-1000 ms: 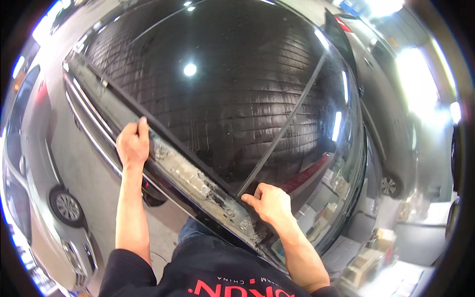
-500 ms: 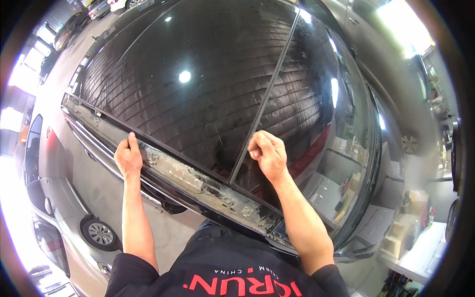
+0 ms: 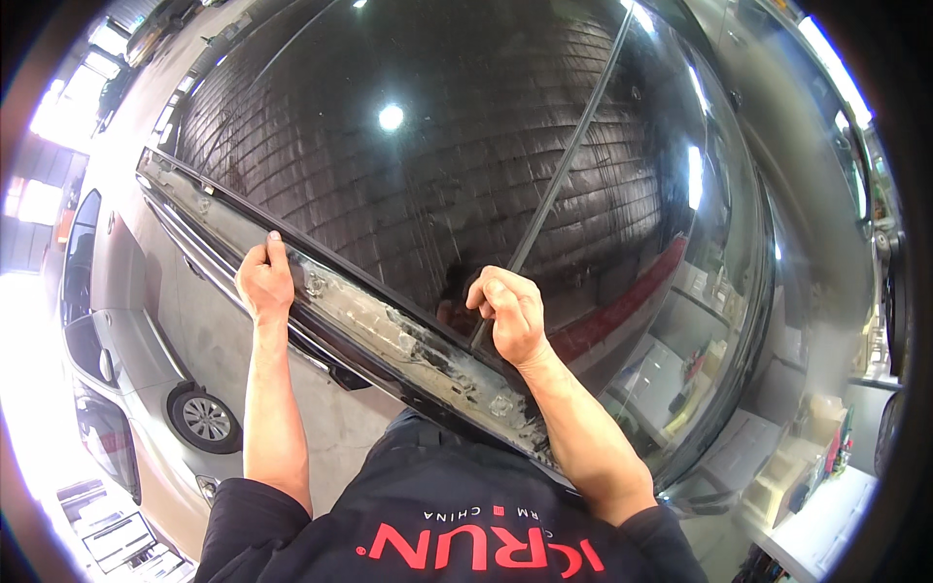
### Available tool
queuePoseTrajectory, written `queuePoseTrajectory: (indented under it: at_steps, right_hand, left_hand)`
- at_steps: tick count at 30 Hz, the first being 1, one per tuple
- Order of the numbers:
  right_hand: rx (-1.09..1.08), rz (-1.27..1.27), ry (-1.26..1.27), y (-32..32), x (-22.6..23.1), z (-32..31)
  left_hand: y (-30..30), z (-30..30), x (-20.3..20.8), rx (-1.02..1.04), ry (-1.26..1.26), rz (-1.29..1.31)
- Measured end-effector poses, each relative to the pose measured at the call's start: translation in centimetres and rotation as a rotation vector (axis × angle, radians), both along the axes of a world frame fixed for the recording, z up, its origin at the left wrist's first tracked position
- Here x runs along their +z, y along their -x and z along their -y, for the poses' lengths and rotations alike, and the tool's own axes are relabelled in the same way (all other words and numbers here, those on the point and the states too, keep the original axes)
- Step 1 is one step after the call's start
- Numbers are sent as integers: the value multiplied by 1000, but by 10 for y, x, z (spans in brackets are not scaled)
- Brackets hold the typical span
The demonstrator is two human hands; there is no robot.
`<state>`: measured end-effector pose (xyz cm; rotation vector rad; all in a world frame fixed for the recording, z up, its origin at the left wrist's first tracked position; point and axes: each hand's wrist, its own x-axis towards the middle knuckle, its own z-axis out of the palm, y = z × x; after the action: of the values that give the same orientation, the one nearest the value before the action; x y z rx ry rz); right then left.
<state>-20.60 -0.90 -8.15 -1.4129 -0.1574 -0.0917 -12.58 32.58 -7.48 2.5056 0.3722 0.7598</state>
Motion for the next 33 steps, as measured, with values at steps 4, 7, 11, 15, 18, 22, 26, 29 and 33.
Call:
queuePoseTrajectory:
  at_steps: [4, 7, 11, 15, 18, 22, 26, 29, 33]
  right_hand:
    - [-24, 39, 61, 1, -1, -1]
    - [-37, 22, 25, 1, -2, 0]
    - [-45, 93, 83, 5, 0, 0]
    - [-57, 130, 112, 5, 9, -2]
    - [-77, 150, 190, 6, 9, 1]
    - [-50, 167, 249, 4, 5, 6]
    - [57, 158, 225, 4, 12, -6]
    - [20, 225, 229, 8, 11, -1]
    - [8, 238, 238, 11, 6, -8]
  left_hand:
    - [4, 2, 2, -4, -30, 8]
    - [-2, 4, 1, -7, -47, -17]
    - [2, -3, -2, -23, -88, -63]
    - [-12, -6, 13, 32, -111, -224]
    - [-41, 43, 48, -36, -91, -219]
    - [-63, 267, 85, -1069, 31, -223]
    - [-83, 372, 50, -1549, -185, -214]
    - [-98, 381, 23, -1500, -25, -127]
    - [-94, 380, 9, -1496, 49, -102]
